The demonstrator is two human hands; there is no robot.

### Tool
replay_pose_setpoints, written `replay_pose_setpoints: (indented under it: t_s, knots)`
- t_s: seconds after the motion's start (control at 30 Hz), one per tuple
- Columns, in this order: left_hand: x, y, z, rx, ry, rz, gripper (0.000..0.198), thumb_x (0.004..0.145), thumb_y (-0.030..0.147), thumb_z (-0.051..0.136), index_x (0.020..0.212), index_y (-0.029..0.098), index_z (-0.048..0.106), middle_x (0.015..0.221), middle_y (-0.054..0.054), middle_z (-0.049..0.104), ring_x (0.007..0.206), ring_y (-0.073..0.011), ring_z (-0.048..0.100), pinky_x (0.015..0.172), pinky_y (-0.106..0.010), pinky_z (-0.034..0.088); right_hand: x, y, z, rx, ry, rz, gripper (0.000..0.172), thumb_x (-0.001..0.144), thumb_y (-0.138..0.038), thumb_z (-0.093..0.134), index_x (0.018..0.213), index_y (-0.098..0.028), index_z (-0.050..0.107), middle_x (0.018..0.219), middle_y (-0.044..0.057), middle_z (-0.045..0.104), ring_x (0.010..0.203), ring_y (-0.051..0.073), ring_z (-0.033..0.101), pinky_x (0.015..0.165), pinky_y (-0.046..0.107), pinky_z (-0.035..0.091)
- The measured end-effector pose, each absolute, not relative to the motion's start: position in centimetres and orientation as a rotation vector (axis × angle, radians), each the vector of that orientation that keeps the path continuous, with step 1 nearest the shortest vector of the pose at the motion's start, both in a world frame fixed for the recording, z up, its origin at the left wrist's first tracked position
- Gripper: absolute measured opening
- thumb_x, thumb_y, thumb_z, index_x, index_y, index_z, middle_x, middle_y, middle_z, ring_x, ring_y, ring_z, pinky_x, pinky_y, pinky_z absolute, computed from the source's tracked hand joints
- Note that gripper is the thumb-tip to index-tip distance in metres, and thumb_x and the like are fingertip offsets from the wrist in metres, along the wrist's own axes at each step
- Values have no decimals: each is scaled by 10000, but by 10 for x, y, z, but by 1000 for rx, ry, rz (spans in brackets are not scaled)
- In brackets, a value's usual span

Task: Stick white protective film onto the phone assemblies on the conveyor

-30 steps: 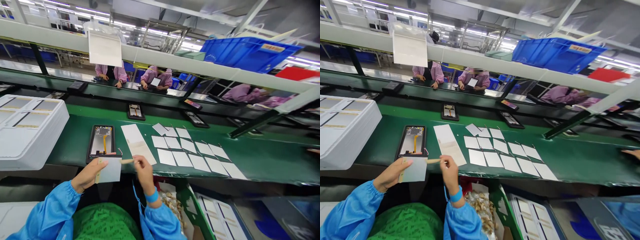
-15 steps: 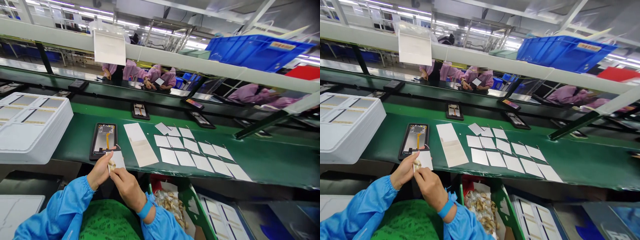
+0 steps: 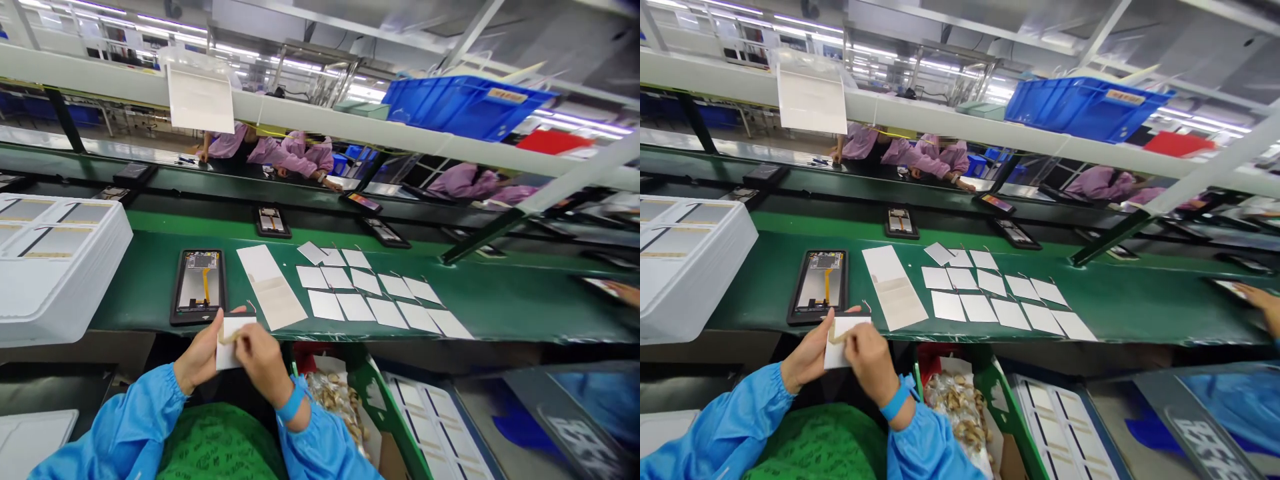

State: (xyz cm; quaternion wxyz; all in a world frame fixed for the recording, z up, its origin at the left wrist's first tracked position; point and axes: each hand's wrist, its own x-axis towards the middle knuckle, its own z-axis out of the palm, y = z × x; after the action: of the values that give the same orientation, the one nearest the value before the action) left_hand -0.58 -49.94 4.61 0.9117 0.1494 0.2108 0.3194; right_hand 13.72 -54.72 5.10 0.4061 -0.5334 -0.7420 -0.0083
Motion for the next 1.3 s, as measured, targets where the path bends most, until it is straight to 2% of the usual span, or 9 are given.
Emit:
replay_pose_setpoints:
  t_s: [0.2,0.4,0.53,0.7,0.83,0.97,1.07,1.23,1.3]
  knots:
    - [-5,-510,44,201,320,487,769,902,692,406,1426,132,473,1308,-206,632,1235,-357,585,1021,-473,445,265,-616,0,-2010,-978,-15,214,897,-379,566,893,-177,638,776,59,699,679,207,669,665,309,513]
    - [8,-510,41,143,422,539,763,915,652,437,1423,83,453,1193,-209,689,1135,-356,646,938,-451,488,301,-682,-55,-2728,-1277,46,213,888,-202,517,868,-183,729,878,135,694,727,247,688,613,317,470]
    - [31,-520,44,107,479,621,711,909,629,484,1388,104,492,1147,-178,709,1074,-324,674,933,-435,495,241,-647,-16,-2240,-1489,25,309,995,-340,429,1091,-224,699,983,118,710,844,255,696,746,362,540]
    - [54,-528,51,180,560,885,599,915,571,538,1392,209,515,1231,-110,682,1163,-243,629,1045,-367,435,170,-599,37,-1549,-1696,492,606,929,-432,596,1474,-237,417,1455,119,524,1269,289,567,984,399,543]
    - [31,-516,51,462,749,1028,622,868,484,662,1429,272,499,1345,-83,617,1285,-221,528,1105,-348,367,162,-579,41,-1476,-1568,704,455,978,-378,495,1404,-217,505,1339,115,627,1172,268,638,989,389,536]
    - [-23,-494,41,1016,932,1020,388,866,430,664,1196,232,716,1222,-90,661,1171,-235,570,1050,-349,401,156,-557,33,-1359,-1238,1096,418,966,-460,511,1295,-216,588,1189,100,700,1088,271,664,950,396,541]
    - [-57,-486,28,1312,990,1101,292,878,420,631,1032,223,781,1039,-81,659,994,-209,610,891,-314,481,134,-538,27,-1172,-1039,1382,486,949,-474,535,1353,-206,538,1187,104,694,1101,281,652,941,435,539]
    - [-86,-487,23,861,1058,1109,504,805,377,731,1276,243,610,1159,-77,656,1036,-230,647,877,-343,523,99,-510,27,-1167,-1165,1440,572,984,-455,471,1499,-236,351,1281,98,642,1115,248,642,937,406,534]
    - [-97,-482,25,683,1012,1032,530,770,376,767,1236,206,580,1140,-100,683,988,-247,675,840,-362,546,99,-496,31,-1313,-1408,1328,567,1011,-429,417,1531,-248,280,1223,95,668,1063,242,662,923,407,534]
